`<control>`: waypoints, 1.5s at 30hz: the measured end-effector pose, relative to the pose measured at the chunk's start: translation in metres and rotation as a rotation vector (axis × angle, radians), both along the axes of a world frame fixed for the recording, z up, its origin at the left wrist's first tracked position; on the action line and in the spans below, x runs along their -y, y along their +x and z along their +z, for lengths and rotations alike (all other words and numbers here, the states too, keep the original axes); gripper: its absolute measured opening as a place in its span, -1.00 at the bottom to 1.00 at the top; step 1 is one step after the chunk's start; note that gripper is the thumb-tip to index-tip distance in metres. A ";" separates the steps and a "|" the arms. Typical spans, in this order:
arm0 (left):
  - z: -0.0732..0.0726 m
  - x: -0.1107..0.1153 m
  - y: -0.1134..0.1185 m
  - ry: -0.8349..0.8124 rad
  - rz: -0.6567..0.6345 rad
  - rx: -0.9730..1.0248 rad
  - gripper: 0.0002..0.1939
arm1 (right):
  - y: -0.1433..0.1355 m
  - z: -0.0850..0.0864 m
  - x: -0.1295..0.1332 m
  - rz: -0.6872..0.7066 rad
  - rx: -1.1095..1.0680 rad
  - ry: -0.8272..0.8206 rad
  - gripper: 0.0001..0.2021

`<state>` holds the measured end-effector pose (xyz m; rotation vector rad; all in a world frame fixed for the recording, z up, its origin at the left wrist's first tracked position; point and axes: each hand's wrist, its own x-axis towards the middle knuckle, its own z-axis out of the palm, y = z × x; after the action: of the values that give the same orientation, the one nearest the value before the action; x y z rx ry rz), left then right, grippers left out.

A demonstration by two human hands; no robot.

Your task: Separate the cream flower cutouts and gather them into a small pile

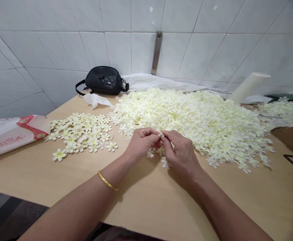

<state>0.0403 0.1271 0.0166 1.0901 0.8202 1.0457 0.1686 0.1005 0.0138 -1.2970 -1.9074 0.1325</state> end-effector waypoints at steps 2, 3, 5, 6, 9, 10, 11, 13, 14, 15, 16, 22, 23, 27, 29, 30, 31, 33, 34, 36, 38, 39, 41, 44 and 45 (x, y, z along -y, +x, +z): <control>0.000 0.001 0.000 0.032 0.014 -0.039 -0.98 | -0.002 0.000 0.001 -0.011 0.056 0.027 -0.78; 0.001 0.001 0.001 0.036 0.016 -0.052 -0.97 | -0.003 0.000 0.002 -0.013 0.046 0.025 -0.78; 0.003 0.002 0.001 0.031 0.026 -0.079 -0.94 | -0.004 0.002 0.004 -0.027 -0.049 -0.019 -0.80; 0.005 0.003 0.001 0.028 0.037 -0.096 -0.93 | -0.004 0.003 0.005 -0.041 -0.120 -0.057 -0.81; 0.010 0.006 0.002 0.036 0.063 -0.139 -0.91 | -0.002 0.009 0.006 -0.094 -0.342 -0.161 -0.83; 0.011 0.006 0.002 0.046 0.064 -0.145 -0.90 | -0.001 0.010 0.006 -0.102 -0.402 -0.180 -0.84; 0.011 0.007 0.002 0.055 0.058 -0.147 -0.89 | 0.000 0.012 0.005 -0.103 -0.455 -0.193 -0.84; 0.010 0.007 0.002 0.064 0.038 -0.153 -0.89 | 0.003 0.015 0.005 -0.083 -0.543 -0.221 -0.84; 0.010 0.007 0.002 0.064 0.030 -0.157 -0.89 | 0.004 0.016 0.004 -0.065 -0.581 -0.236 -0.84; 0.009 0.007 0.002 0.067 0.026 -0.158 -0.89 | 0.005 0.017 0.004 -0.049 -0.616 -0.251 -0.84; 0.008 0.007 0.002 0.072 0.026 -0.154 -0.89 | 0.006 0.017 0.004 -0.041 -0.647 -0.262 -0.84; 0.012 0.014 0.009 0.086 0.150 -0.028 -0.88 | 0.002 0.016 0.003 -0.062 -0.819 -0.287 -0.84; 0.013 0.016 0.011 0.073 0.176 -0.018 -0.89 | 0.001 0.015 0.002 -0.053 -0.863 -0.297 -0.84; 0.013 0.012 0.011 0.051 0.265 0.018 -0.91 | 0.003 0.014 -0.003 -0.012 -1.094 -0.335 -0.85; 0.012 0.005 0.005 0.043 0.334 0.057 -0.92 | 0.008 0.015 -0.006 -0.044 -1.224 -0.319 -0.87; 0.011 0.002 0.002 0.040 0.361 0.067 -0.92 | 0.011 0.016 -0.008 -0.068 -1.278 -0.313 -0.87; 0.010 -0.001 -0.002 0.037 0.363 0.058 -0.93 | 0.014 0.016 -0.009 -0.086 -1.318 -0.313 -0.87; 0.010 -0.004 -0.005 0.022 0.246 -0.044 -0.92 | 0.018 0.018 -0.009 -0.086 -1.334 -0.333 -0.86; 0.011 -0.003 -0.005 0.015 0.130 -0.126 -0.91 | 0.019 0.018 -0.009 -0.070 -1.316 -0.342 -0.86; 0.012 0.004 -0.002 0.010 -0.156 -0.314 -0.89 | 0.020 0.017 -0.009 -0.040 -1.264 -0.344 -0.84; 0.012 0.013 0.002 0.056 -0.385 -0.474 -0.88 | 0.020 0.016 -0.009 -0.032 -1.223 -0.339 -0.83; 0.012 0.018 0.003 0.094 -0.462 -0.537 -0.87 | 0.021 0.015 -0.009 -0.036 -1.211 -0.338 -0.83; 0.010 0.023 0.003 0.175 -0.546 -0.640 -0.87 | 0.022 0.013 -0.010 -0.051 -1.191 -0.339 -0.83; 0.007 0.025 -0.002 0.273 -0.574 -0.773 -0.89 | 0.024 0.011 -0.011 -0.074 -1.132 -0.331 -0.83; 0.007 0.025 -0.003 0.295 -0.575 -0.811 -0.89 | 0.024 0.011 -0.011 -0.079 -1.100 -0.326 -0.83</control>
<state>0.0376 0.1024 0.0237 1.9152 0.9007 0.2087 0.1925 0.1118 0.0248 -1.1204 -0.8998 0.9352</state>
